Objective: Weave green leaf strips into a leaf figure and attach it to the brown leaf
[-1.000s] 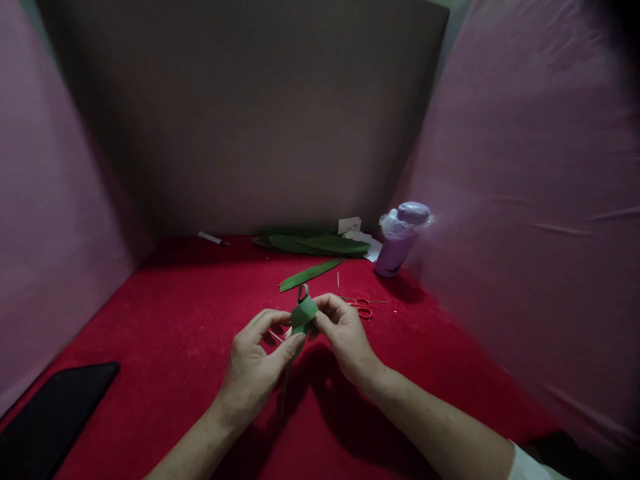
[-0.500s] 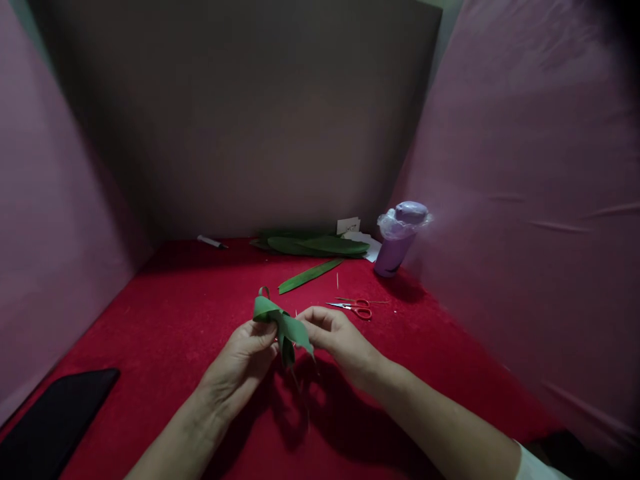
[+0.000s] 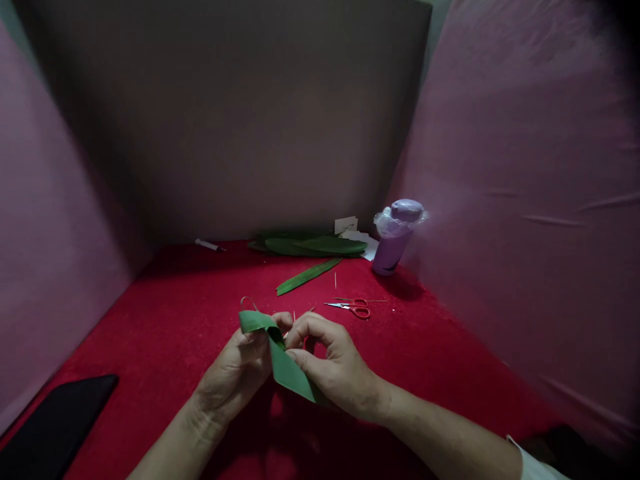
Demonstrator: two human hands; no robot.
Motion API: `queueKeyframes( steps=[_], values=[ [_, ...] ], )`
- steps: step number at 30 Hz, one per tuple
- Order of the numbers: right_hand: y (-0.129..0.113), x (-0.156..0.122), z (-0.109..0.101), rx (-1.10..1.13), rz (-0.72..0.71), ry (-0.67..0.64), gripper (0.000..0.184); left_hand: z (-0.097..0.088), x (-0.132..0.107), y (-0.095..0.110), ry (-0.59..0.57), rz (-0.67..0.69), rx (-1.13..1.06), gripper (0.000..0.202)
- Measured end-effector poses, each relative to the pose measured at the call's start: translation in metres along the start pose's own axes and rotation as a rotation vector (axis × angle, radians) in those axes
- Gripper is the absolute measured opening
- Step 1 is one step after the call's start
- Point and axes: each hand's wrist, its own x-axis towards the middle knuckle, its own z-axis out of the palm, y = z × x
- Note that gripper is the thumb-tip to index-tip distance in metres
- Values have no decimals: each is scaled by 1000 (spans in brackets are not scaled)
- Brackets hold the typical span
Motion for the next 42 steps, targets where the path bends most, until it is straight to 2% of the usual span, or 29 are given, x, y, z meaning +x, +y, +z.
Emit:
queueKeyframes(
  steps=[6,11,14,20,23,27,30,33,38,40,42],
  values=[
    [-9,-6,-4,-18,-209,-40,4,-4,-2,1,-62,12,-29,17],
    [-6,-8,-2,-218,-388,-40,4,-4,-4,2,-111,-7,-8,21],
    [-3,-9,-2,-280,-430,-22,13,-2,-5,2,-101,29,39,18],
    [-3,-10,-6,-247,-465,-9,23,2,-5,5,-47,80,63,14],
    [0,-9,-5,-297,-453,5,29,2,-3,4,5,98,101,16],
    [6,-7,-3,-349,-402,67,26,-2,0,0,104,150,185,24],
    [9,-5,-3,-354,-353,78,25,-5,1,-3,95,207,259,23],
    [9,-3,-2,-261,-291,51,24,-5,2,-3,81,216,319,20],
    [10,-1,3,-29,-63,36,8,-4,2,-3,100,197,368,19],
    [10,-1,4,-53,-28,80,2,-4,1,-4,99,195,396,18],
    [10,-2,3,-130,-47,142,9,-3,0,-5,98,215,430,17]
  ],
)
